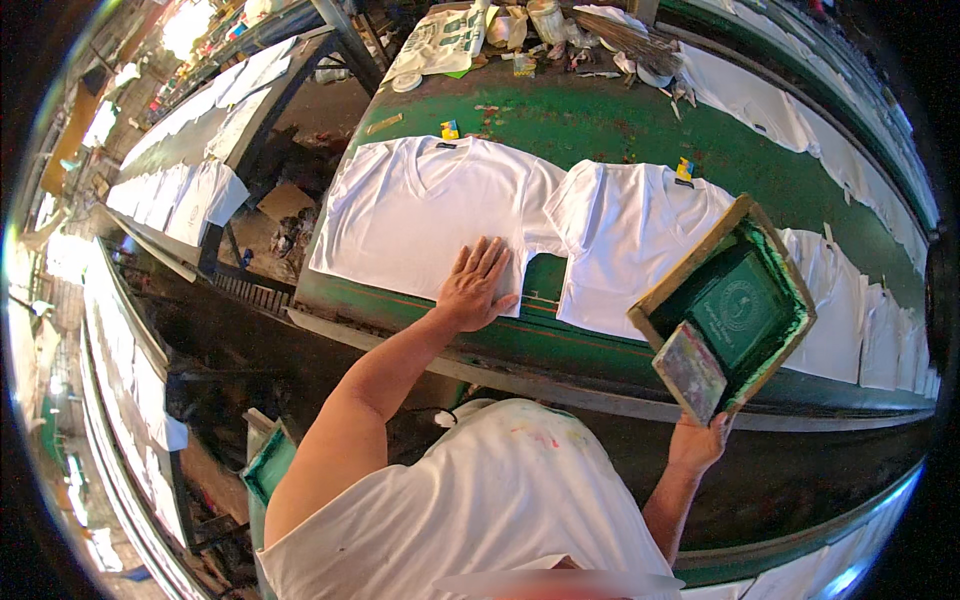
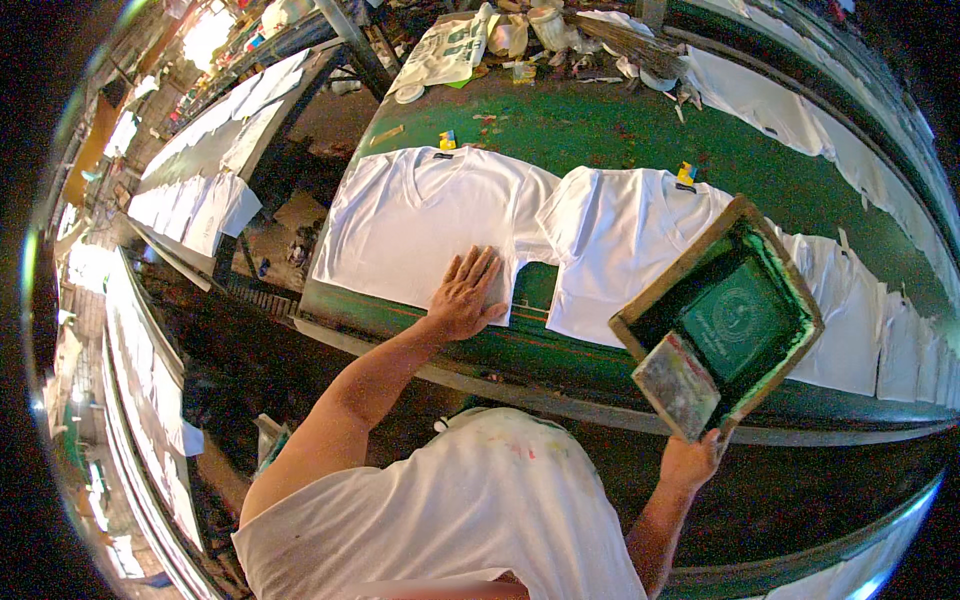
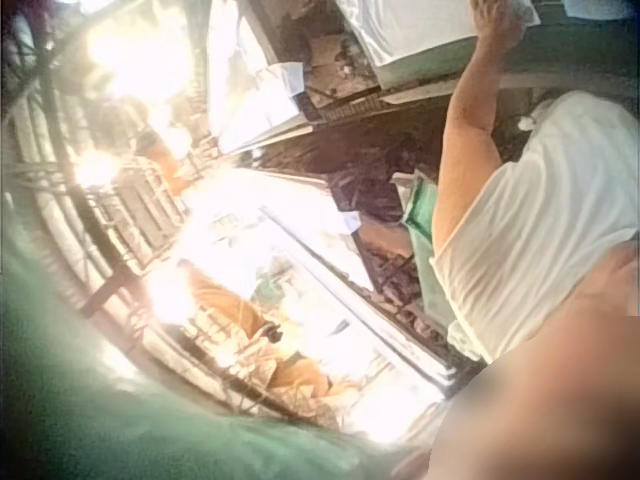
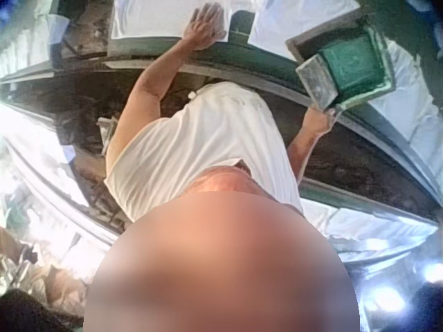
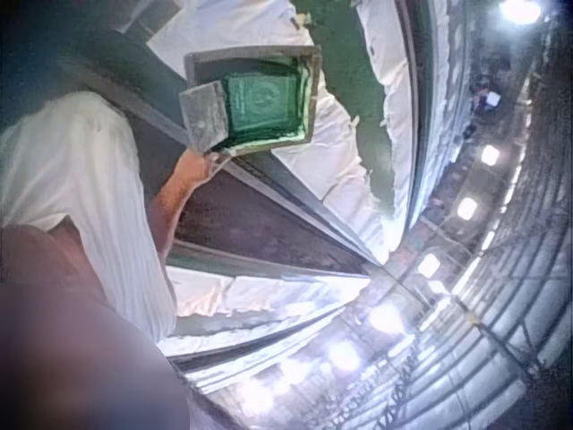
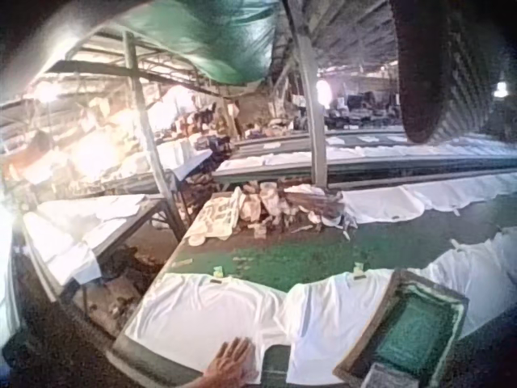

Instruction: The person uses a screen printing frame and squeegee to apply green ink onto white t-shirts laid out on a green workbench. They repeatedly position the frame, pull the squeegee across the screen, and lift the frame to move to the next shirt.

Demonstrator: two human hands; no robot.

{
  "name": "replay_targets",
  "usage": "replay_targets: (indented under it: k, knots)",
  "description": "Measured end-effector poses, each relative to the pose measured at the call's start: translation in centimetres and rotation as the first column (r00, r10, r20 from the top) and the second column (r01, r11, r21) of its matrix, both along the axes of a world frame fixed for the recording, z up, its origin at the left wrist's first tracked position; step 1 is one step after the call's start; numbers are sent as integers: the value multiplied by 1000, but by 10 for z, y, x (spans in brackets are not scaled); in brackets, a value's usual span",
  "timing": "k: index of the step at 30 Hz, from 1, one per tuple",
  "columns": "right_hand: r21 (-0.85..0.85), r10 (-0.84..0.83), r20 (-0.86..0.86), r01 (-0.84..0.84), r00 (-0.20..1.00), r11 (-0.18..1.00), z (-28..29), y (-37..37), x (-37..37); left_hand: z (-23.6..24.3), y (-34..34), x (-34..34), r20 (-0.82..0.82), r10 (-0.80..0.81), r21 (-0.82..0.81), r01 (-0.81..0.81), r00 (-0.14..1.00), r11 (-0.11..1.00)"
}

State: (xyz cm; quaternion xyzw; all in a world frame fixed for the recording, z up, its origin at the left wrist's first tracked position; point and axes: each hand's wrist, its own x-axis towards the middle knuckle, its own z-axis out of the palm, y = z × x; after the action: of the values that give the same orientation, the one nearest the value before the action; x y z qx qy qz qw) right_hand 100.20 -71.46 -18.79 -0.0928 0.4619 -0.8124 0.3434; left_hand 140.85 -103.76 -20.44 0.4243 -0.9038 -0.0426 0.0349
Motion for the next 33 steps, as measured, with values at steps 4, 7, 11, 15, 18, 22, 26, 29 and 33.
replay_targets:
  k: [4, 7, 11, 15, 18, 22, 26, 29, 33]
  knots:
    - [-138, 122, 36, -116, 992, 984, 14, -8, 25, -2, 3, 1, -39, 4, 6, -4, 999, 1000]
    - [-66, 167, 2, -167, 986, 984, 25, -16, 53, -6, 1, 3, -59, -3, 10, 4, 998, 1000]
    - [-159, 243, -11, -241, 970, 957, 41, -44, 101, -3, -6, 10, -208, 8, 156, 25, 978, 987]
    - [-128, 310, 18, -305, 951, 944, 51, -76, 152, 23, 3, 25, -828, 270, 410, 203, 491, 889]
    - [-97, 369, 89, -361, 925, 927, 48, -104, 191, 49, 11, 46, -811, 557, 579, 389, 180, 717]
    - [-122, 504, 134, -491, 853, 863, 40, -140, 242, 69, -1, 87, -819, 539, 573, 238, 194, 785]
    - [-23, 548, -42, -549, 835, 835, 34, -175, 276, 66, -16, 122, -834, 487, 526, 104, 259, 844]
    - [195, 530, -378, -495, 759, 847, 30, -190, 282, 54, -20, 143, -740, 594, 646, 84, 316, 759]
    - [371, 471, -334, -346, 816, 862, 7, -201, 289, 31, -28, 147, -838, 459, 493, 48, 294, 869]
